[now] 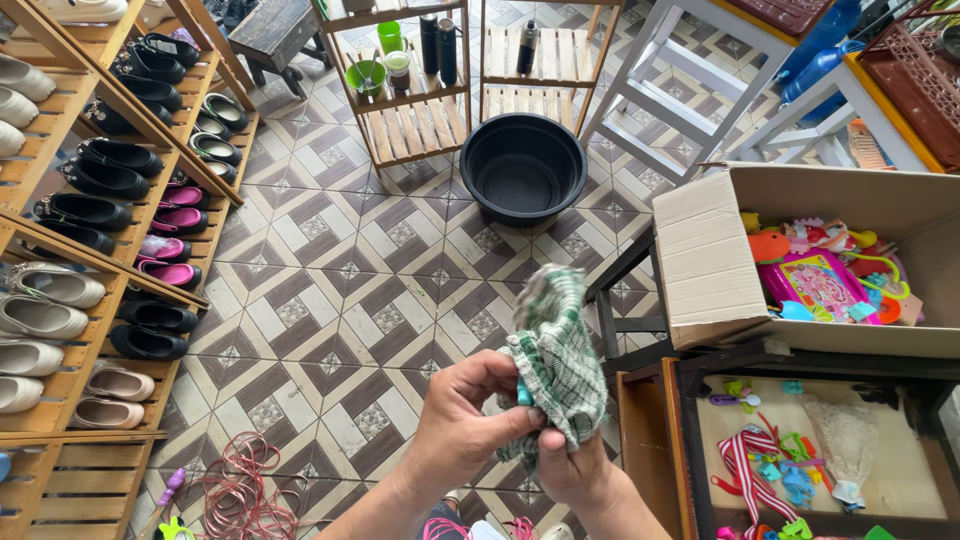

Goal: The person wipes several small plastic toys with a green and white checkered cloth. They pick up each toy from a wooden tray, wipe it, and place it into a cardboard box. The person also briefly handles a green electronic toy with buttons.

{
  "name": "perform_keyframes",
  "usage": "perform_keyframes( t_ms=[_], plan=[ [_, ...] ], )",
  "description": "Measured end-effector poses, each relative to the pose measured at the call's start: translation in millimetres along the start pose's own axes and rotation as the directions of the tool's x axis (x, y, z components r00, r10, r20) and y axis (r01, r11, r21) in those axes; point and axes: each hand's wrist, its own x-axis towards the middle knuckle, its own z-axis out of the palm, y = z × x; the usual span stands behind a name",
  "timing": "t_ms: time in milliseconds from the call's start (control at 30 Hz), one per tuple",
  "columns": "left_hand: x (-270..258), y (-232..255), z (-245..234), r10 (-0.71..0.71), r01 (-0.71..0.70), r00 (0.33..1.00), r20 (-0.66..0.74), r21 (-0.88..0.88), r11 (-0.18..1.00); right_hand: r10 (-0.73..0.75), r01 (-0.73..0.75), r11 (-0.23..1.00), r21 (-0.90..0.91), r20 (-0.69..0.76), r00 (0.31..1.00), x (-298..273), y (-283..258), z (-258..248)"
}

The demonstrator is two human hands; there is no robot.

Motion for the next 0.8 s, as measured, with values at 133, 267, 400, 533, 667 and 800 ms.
perform_keyframes(
  t_ms=[133,267,400,533,667,800],
  plan=[
    [5.0,2.0,-17.2,0.048,-0.078,0.981,-0.188,-0.158,0.984,-0.151,0.162,0.948,-0.274,0.062,0.987,9.8,-4.2,24.5],
    [6.4,0.5,-41.5,-0.013,0.003,0.995,-0.101,-0.098,0.995,-0.114,0.11,0.974,-0.2,-0.007,0.993,21.8,2.0,38.6],
    [5.0,-7.7,-53.5,-0.044,0.037,0.999,-0.026,-0.231,0.972,0.052,-0.059,0.995,-0.077,-0.083,0.995,25.6,4.9,44.7],
    [12.9,-7.5,-51.8,-0.018,-0.019,0.994,-0.11,-0.329,0.944,0.039,-0.078,0.973,-0.217,-0.181,0.983,21.4,-5.7,57.2],
    [20.3,5.0,-41.5,0.29,-0.265,0.956,-0.031,0.321,0.909,0.225,-0.228,0.973,0.021,-0.261,0.939,30.8,-19.8,48.2],
    [28.4,7.0,-14.0,0.578,-0.585,0.765,0.285,0.681,0.44,0.424,-0.389,0.906,0.167,-0.354,0.834,35.1,-35.1,12.5]
  ],
)
